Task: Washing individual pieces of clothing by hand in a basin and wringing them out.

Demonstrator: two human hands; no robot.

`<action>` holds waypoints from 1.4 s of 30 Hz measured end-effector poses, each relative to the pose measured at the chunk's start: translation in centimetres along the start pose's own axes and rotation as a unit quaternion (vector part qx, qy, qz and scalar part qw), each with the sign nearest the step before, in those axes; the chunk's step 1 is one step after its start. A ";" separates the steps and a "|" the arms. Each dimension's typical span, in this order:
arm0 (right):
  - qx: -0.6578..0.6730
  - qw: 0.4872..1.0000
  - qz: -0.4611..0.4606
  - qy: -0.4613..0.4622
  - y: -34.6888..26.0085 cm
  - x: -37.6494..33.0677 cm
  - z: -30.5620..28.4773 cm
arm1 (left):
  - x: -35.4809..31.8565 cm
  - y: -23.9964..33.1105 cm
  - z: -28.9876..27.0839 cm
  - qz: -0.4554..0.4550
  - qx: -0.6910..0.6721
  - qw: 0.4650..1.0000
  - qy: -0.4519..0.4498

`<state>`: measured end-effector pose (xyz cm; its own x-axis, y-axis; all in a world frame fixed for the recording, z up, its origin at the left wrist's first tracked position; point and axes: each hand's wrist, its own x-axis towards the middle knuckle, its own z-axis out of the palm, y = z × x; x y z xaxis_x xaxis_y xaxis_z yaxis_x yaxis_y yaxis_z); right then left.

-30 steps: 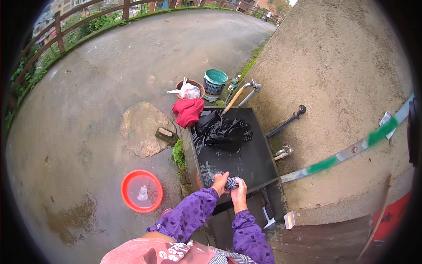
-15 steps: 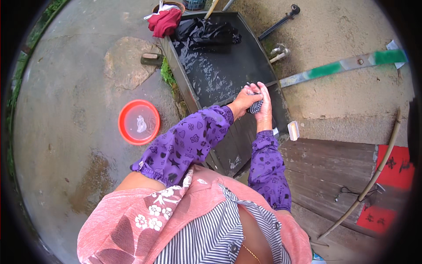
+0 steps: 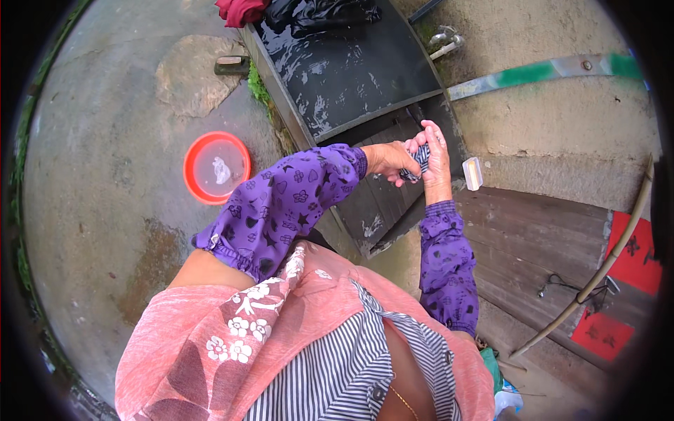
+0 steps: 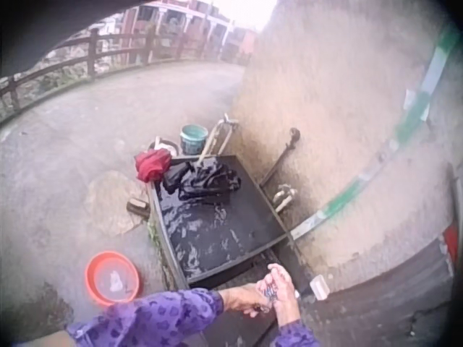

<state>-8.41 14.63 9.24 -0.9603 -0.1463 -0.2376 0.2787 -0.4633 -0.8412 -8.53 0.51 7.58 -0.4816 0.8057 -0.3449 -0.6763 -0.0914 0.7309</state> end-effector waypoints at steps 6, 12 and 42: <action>-0.100 0.992 0.062 0.037 0.7 0.2 0.6 | 1.6 -3.4 0.5 0.012 0.180 0.974 0.138; -0.169 0.979 -0.010 0.113 4.5 0.6 1.6 | 1.5 -6.9 1.8 0.031 0.331 0.871 0.361; -0.716 0.688 -0.062 0.101 16.1 7.5 6.7 | -11.0 -12.5 -13.4 -0.021 -0.174 0.907 0.382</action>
<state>-11.01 0.19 -2.80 -0.9980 0.0089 -0.0618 0.0355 0.8954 -0.4438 -2.25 -15.08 -5.59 -0.6073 0.1836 -0.7729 -0.7740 -0.3561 0.5236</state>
